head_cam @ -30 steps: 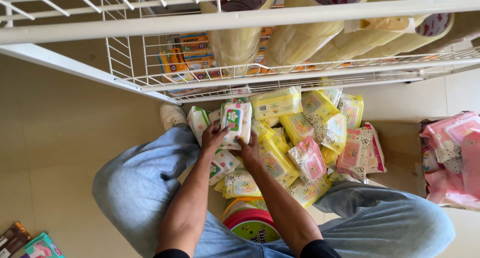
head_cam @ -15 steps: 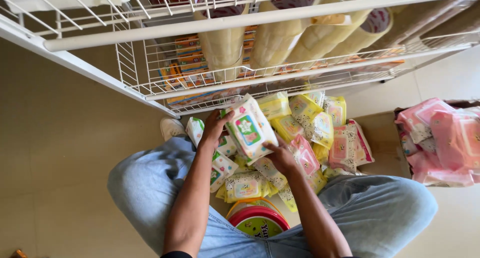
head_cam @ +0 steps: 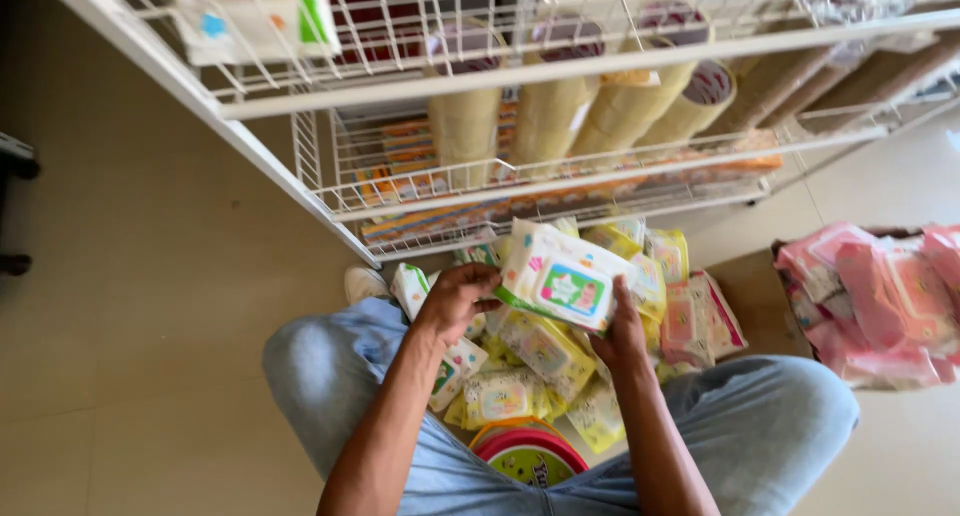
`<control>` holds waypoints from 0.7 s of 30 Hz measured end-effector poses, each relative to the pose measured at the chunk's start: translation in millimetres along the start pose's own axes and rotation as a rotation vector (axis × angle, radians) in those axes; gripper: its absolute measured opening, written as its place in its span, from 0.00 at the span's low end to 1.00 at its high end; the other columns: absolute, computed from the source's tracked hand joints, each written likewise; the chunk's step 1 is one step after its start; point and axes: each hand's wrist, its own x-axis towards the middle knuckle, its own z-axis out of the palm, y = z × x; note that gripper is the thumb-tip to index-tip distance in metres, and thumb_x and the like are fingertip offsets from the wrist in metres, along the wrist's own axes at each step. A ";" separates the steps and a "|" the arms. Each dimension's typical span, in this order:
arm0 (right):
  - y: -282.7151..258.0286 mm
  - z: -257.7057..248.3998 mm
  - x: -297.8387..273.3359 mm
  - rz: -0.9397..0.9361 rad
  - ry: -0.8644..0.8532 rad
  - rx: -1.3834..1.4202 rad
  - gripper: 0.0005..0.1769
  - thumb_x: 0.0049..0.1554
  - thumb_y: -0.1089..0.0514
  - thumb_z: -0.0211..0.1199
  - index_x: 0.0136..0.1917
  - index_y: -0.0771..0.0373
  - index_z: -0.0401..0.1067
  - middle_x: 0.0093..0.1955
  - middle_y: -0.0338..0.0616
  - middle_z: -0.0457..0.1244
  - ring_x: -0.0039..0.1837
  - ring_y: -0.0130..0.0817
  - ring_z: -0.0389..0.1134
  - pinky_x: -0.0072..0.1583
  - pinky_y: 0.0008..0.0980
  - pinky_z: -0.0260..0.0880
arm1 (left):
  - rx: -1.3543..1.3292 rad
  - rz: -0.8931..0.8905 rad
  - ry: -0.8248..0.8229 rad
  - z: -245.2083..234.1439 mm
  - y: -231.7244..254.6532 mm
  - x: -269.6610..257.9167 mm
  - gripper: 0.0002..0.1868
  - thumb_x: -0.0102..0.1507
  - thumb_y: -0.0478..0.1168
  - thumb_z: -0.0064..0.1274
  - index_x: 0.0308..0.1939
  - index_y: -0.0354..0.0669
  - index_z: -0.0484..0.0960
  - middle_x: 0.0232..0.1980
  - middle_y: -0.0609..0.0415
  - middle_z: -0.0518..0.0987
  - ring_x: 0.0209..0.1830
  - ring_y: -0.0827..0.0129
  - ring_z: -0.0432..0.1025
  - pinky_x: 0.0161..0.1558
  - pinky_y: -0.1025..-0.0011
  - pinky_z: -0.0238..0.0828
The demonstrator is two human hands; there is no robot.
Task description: Stocking and organizing packages of baby wipes on a retail shelf.
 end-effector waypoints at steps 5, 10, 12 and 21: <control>-13.7 17.9 -13.2 -0.068 -0.098 -0.081 0.34 0.65 0.40 0.54 0.75 0.63 0.59 0.71 0.50 0.63 0.67 0.44 0.68 0.67 0.50 0.68 | -0.083 0.319 -0.027 -11.6 -4.7 -22.7 0.08 0.65 0.37 0.62 0.45 0.37 0.85 0.43 0.51 0.83 0.43 0.66 0.76 0.49 0.64 0.74; -36.0 29.6 -16.9 -0.136 -0.173 -0.222 0.28 0.69 0.45 0.56 0.70 0.69 0.61 0.61 0.55 0.67 0.57 0.45 0.72 0.56 0.47 0.76 | 0.119 0.258 -0.171 32.2 60.5 -90.3 0.10 0.62 0.34 0.59 0.47 0.44 0.82 0.43 0.59 0.84 0.45 0.75 0.77 0.53 0.73 0.75; -52.8 60.3 -29.1 -0.178 -0.253 -0.308 0.28 0.66 0.48 0.58 0.71 0.68 0.63 0.61 0.52 0.67 0.58 0.41 0.72 0.57 0.43 0.76 | 0.194 0.289 -0.181 32.5 68.4 -97.2 0.11 0.62 0.33 0.59 0.48 0.43 0.83 0.44 0.58 0.84 0.45 0.76 0.77 0.52 0.74 0.75; -169.3 213.4 -50.5 -0.373 -0.494 -0.741 0.30 0.60 0.52 0.67 0.69 0.74 0.70 0.59 0.53 0.70 0.55 0.37 0.73 0.58 0.36 0.75 | 0.414 0.729 -0.297 57.0 199.2 -160.4 0.29 0.62 0.39 0.69 0.62 0.39 0.72 0.53 0.53 0.79 0.52 0.71 0.75 0.56 0.68 0.76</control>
